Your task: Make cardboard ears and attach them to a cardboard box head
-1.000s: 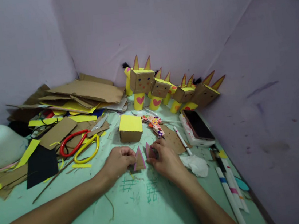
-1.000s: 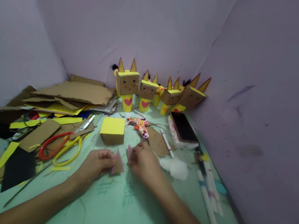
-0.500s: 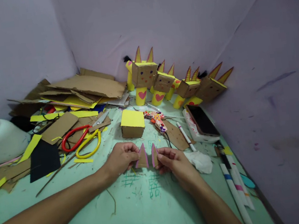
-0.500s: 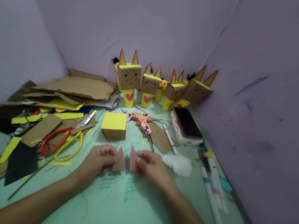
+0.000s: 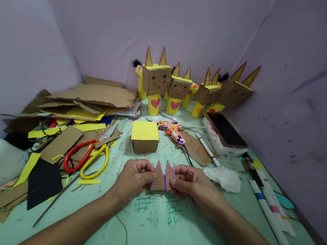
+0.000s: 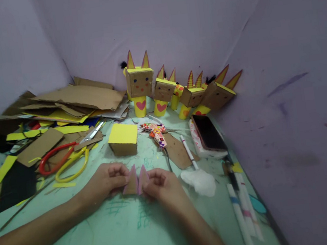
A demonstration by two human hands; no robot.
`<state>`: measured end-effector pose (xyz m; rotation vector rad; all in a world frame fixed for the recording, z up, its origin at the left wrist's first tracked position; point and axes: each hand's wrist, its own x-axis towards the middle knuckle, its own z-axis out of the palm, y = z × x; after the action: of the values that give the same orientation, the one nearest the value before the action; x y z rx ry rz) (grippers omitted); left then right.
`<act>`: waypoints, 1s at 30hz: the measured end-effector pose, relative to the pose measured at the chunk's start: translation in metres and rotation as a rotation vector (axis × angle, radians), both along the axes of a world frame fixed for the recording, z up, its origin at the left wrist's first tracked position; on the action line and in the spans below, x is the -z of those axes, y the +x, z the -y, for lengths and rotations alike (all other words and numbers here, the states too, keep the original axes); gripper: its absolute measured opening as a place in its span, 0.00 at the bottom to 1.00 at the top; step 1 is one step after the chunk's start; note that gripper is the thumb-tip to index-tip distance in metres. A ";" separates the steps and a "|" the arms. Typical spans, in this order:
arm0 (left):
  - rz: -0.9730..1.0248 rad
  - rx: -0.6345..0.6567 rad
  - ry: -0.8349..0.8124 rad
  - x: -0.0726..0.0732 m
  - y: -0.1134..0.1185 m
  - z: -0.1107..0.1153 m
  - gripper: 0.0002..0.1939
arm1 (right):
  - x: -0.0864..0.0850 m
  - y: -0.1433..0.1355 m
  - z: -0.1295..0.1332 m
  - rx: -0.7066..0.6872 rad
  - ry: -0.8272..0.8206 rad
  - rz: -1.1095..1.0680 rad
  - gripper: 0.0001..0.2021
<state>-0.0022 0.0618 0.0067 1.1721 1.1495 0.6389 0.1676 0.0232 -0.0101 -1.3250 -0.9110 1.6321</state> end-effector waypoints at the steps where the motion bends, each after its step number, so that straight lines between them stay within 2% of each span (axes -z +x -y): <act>1: 0.002 0.002 -0.001 0.000 0.000 0.000 0.05 | 0.000 0.001 0.000 0.001 -0.003 -0.006 0.15; 15: -0.030 0.016 0.033 0.000 -0.001 0.001 0.06 | -0.003 -0.006 0.003 0.061 -0.066 -0.113 0.18; 23: -0.073 0.014 0.101 0.001 -0.001 0.002 0.05 | -0.003 -0.009 0.005 0.053 -0.081 -0.139 0.20; 30: -0.084 0.042 0.114 0.003 -0.001 0.002 0.05 | -0.003 -0.009 0.005 0.014 -0.080 -0.105 0.17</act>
<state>-0.0032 0.0596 0.0040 1.3267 1.1682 0.6348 0.1589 0.0180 -0.0074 -1.2835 -0.7798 1.7258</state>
